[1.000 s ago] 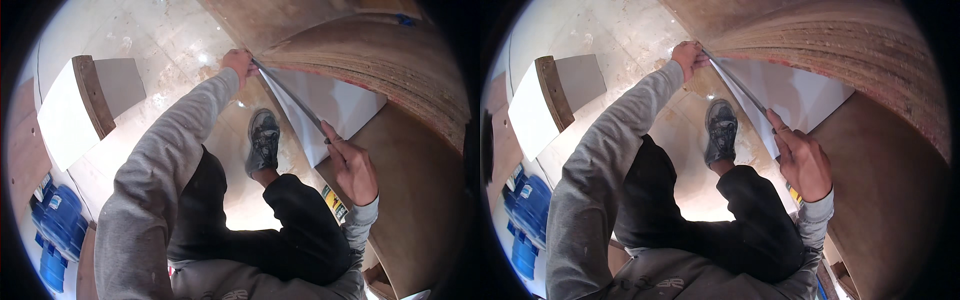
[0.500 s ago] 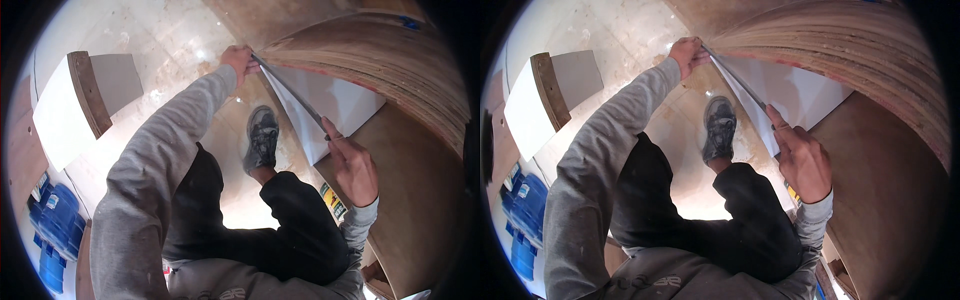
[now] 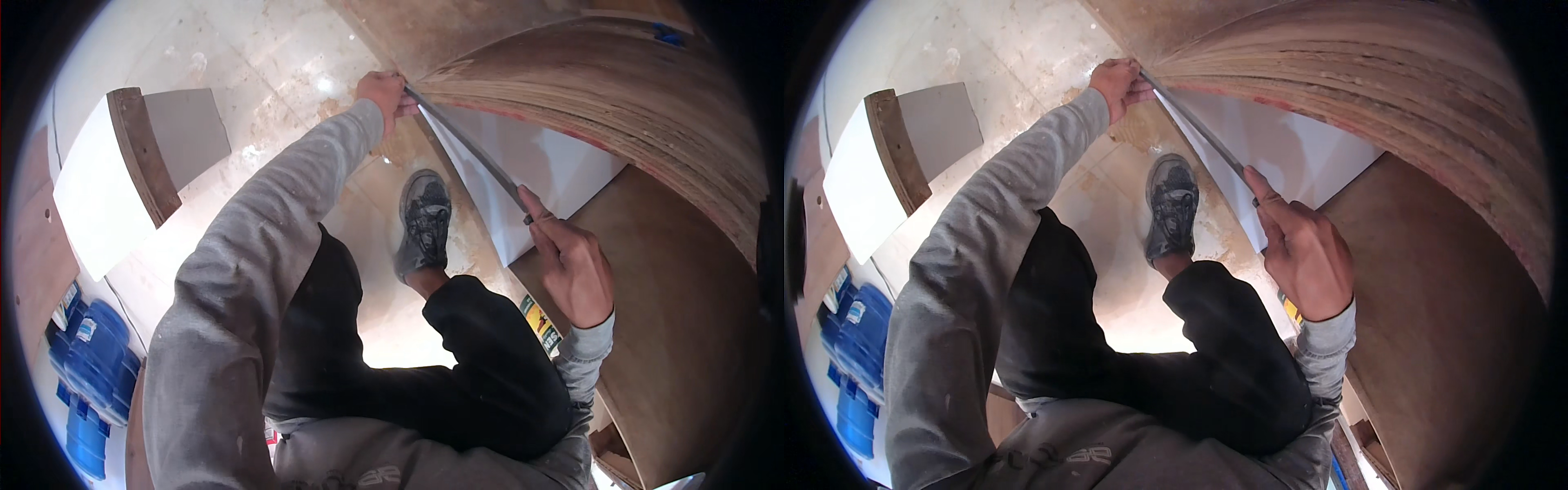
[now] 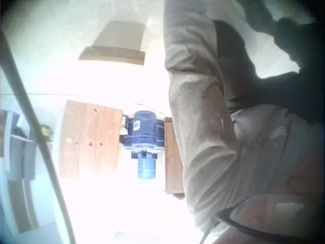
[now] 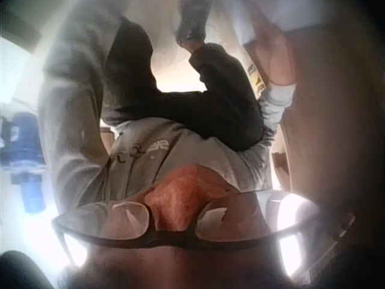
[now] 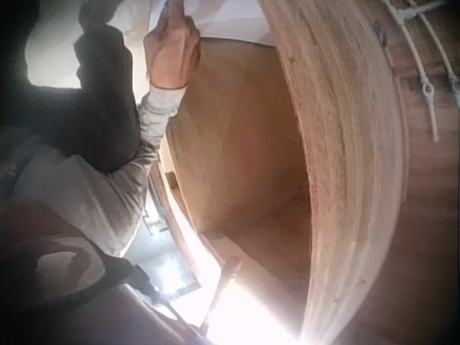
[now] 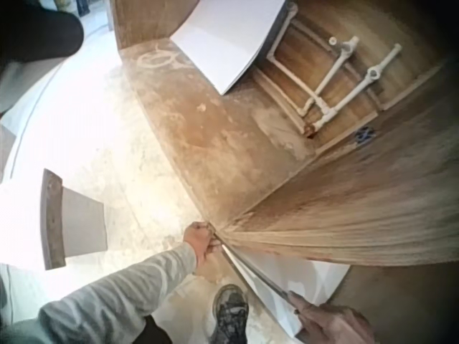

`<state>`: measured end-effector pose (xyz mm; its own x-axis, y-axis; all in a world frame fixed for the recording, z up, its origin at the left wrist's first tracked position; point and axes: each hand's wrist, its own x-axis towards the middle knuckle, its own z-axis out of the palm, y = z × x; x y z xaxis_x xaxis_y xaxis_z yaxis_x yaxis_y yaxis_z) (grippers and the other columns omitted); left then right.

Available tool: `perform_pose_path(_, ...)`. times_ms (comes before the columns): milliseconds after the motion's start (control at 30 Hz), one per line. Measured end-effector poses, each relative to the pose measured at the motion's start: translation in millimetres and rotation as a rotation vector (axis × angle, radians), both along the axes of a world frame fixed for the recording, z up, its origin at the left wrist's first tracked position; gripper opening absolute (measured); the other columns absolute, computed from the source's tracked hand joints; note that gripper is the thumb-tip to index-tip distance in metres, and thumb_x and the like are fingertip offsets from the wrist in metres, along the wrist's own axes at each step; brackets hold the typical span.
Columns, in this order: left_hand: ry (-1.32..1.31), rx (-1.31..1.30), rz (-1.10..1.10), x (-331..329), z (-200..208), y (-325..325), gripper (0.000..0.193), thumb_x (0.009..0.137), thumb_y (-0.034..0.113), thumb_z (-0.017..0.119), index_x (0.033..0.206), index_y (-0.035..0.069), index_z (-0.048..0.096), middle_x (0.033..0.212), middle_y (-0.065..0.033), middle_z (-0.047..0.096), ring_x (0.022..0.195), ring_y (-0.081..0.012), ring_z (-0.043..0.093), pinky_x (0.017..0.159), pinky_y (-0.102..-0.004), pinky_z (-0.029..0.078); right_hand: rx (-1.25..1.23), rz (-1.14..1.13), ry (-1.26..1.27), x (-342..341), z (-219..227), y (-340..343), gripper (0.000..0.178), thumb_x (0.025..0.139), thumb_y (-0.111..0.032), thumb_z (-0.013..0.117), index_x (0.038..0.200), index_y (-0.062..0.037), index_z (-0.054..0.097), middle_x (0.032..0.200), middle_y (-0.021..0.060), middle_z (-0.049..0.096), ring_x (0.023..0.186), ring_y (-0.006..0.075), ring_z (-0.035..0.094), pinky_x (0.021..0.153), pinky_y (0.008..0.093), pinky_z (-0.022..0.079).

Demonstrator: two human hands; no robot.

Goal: The person fits a laminate sheet into a wooden cabinet by hand, using a metal file to smooth the edges and tapping the sheet into place.

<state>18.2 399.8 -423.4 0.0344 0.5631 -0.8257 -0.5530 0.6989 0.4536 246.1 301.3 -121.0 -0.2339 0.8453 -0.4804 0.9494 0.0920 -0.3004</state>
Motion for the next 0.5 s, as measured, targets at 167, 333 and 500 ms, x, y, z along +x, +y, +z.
perform_pose_path(167, 0.032, -0.034, 0.048, -2, -11, 21, 0.025, 0.115, 0.013, 0.052, 0.133, -0.003, 0.055, 0.121, -0.0206, 0.069, 0.100, -0.0355, 0.078, 0.090, -0.0521, 0.073, 0.041, 0.048, 0.000, -2, -28, 5, 0.056, 0.103, -0.009, 0.070, 0.156, -0.0247, 0.065, 0.097, 0.0227, 0.075, 0.089, 0.0466, 0.072, 0.079, 0.0524, 0.057)
perform_pose_path(333, -0.084, -0.003, -0.002, -28, -34, 26, 0.033, 0.118, 0.014, 0.039, 0.139, -0.004, 0.057, 0.130, -0.0234, 0.069, 0.112, -0.0364, 0.076, 0.101, -0.0520, 0.070, 0.071, 0.105, 0.099, 1, -52, 13, 0.054, 0.104, -0.012, 0.070, 0.156, -0.0245, 0.065, 0.094, 0.0222, 0.075, 0.085, 0.0471, 0.072, 0.077, 0.0547, 0.058)
perform_pose_path(500, -0.099, 0.091, 0.025, -29, 5, 14, 0.026, 0.111, 0.010, 0.046, 0.123, -0.006, 0.061, 0.113, -0.0227, 0.071, 0.099, -0.0370, 0.077, 0.089, -0.0537, 0.072, 0.085, 0.150, -0.149, -9, -1, -6, 0.060, 0.102, -0.012, 0.071, 0.159, -0.0295, 0.064, 0.089, 0.0158, 0.070, 0.078, 0.0427, 0.071, 0.071, 0.0515, 0.060)
